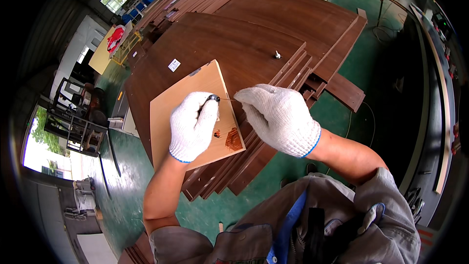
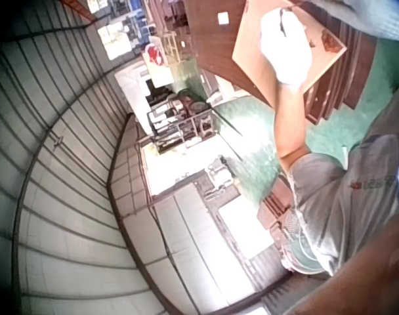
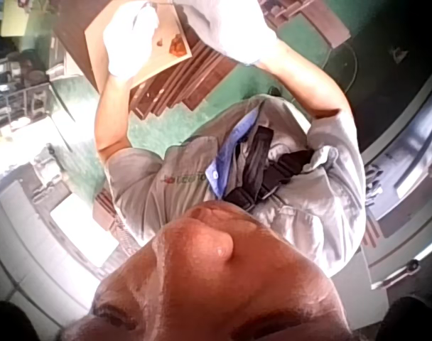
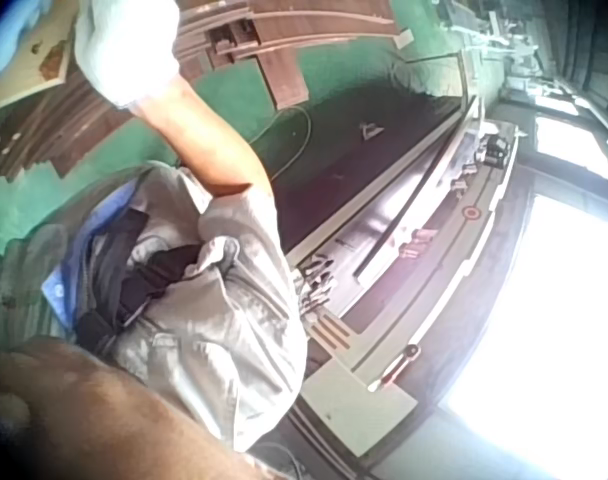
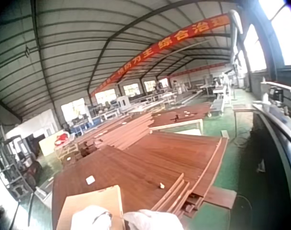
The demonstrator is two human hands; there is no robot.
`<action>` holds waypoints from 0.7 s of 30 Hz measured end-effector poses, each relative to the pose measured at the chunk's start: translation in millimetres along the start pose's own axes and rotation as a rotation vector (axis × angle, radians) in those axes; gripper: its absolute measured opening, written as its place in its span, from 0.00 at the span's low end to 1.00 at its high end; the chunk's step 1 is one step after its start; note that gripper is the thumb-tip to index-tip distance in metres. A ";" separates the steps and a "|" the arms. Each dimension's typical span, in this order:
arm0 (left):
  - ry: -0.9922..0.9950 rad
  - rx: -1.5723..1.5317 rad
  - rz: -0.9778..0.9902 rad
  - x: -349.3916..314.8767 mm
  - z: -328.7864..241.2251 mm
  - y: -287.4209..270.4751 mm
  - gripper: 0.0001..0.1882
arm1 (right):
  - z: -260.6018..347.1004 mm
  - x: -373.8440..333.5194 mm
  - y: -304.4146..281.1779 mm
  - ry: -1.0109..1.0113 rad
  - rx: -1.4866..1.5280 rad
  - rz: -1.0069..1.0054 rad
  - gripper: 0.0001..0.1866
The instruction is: The person applies a brown paste to a damaged area on a light-colored wood panel using a small metal blade, then wipes away excess with a small piece of wood.
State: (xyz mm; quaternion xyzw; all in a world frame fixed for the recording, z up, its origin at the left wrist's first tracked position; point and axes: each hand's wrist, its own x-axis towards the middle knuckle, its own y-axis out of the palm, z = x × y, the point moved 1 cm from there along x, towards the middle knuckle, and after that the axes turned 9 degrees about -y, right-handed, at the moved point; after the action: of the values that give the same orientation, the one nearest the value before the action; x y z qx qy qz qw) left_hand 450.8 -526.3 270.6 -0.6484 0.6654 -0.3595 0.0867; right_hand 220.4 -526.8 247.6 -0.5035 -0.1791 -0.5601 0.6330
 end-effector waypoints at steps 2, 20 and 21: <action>0.009 0.024 -0.009 -0.2 -0.1 -0.6 0.05 | 0.3 0.4 0.0 -0.011 -0.007 -0.006 0.12; -0.024 0.127 -0.022 9.1 5.8 0.0 0.08 | -4.5 -12.2 -19.7 0.623 0.728 0.001 0.08; -0.020 0.116 -0.028 14.0 3.5 0.8 0.08 | -5.7 -16.5 -24.9 0.745 0.821 -0.046 0.09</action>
State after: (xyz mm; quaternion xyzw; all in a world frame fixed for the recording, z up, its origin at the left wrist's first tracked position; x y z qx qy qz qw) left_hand 450.2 -540.6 272.5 -0.6552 0.6334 -0.3920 0.1258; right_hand 191.3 -519.5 242.9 0.0206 -0.1579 -0.5983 0.7853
